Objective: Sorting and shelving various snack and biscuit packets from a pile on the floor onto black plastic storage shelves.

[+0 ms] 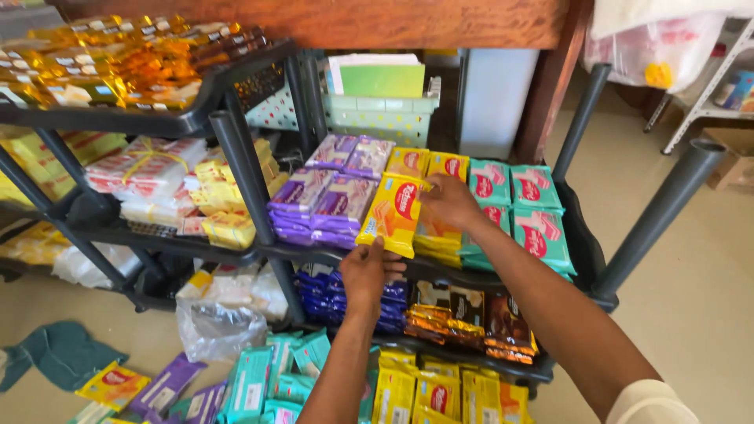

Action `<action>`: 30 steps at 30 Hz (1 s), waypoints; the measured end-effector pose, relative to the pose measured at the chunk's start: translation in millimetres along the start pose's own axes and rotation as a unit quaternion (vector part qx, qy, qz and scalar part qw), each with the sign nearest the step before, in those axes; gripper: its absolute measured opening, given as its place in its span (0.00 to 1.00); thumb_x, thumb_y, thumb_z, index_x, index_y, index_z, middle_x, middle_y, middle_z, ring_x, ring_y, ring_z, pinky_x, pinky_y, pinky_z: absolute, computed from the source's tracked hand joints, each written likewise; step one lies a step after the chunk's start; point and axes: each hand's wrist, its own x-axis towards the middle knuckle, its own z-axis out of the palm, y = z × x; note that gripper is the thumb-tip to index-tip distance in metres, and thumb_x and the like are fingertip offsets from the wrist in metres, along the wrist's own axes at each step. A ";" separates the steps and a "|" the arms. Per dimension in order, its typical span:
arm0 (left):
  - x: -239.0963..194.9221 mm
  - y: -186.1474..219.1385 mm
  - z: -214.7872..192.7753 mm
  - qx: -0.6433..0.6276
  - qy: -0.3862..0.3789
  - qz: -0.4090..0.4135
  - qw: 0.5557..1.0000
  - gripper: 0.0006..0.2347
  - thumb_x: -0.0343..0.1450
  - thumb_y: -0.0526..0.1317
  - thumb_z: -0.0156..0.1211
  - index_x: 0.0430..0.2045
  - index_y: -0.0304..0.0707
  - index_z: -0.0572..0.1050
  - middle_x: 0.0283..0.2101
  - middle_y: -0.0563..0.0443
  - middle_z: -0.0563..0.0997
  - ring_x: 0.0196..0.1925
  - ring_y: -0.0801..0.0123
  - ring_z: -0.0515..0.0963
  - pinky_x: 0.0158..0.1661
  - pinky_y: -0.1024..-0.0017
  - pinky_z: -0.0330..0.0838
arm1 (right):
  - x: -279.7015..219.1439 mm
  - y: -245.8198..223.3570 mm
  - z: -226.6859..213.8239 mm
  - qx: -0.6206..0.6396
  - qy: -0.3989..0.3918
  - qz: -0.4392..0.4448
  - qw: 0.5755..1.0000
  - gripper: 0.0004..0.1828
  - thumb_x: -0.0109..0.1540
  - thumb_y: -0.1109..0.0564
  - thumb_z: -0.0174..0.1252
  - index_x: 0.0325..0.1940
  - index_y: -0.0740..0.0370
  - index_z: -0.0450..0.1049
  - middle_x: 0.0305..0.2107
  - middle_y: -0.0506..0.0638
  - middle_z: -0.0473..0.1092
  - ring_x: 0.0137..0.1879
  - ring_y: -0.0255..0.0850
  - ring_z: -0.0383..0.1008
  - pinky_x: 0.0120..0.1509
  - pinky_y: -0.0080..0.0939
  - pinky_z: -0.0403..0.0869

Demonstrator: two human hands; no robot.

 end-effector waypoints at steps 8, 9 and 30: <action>42.0 -9.9 8.0 -0.021 0.007 -0.067 0.998 0.13 0.75 0.42 0.56 0.31 0.24 0.75 0.28 0.37 0.84 0.23 0.60 0.84 0.24 0.69 0.79 | 39.2 36.3 21.7 -0.139 -0.018 0.035 0.990 0.23 0.58 0.49 0.66 0.53 0.67 0.78 0.47 0.63 0.76 0.55 0.53 0.77 0.60 0.46 0.73; 44.1 -10.0 8.4 -0.022 0.006 -0.066 0.998 0.13 0.75 0.42 0.56 0.31 0.24 0.75 0.28 0.37 0.84 0.23 0.60 0.84 0.24 0.69 0.79 | 36.8 29.7 20.7 -0.140 -0.017 0.034 0.989 0.23 0.58 0.49 0.66 0.53 0.67 0.78 0.47 0.63 0.76 0.55 0.53 0.77 0.60 0.46 0.73; -49.8 -25.5 -19.0 -0.051 0.005 -0.032 0.998 0.12 0.74 0.45 0.57 0.37 0.32 0.78 0.29 0.44 0.83 0.25 0.66 0.82 0.27 0.71 0.78 | -66.2 -16.2 -69.5 -0.055 0.005 -0.087 0.995 0.11 0.63 0.58 0.61 0.48 0.63 0.81 0.38 0.49 0.80 0.42 0.33 0.80 0.46 0.37 0.76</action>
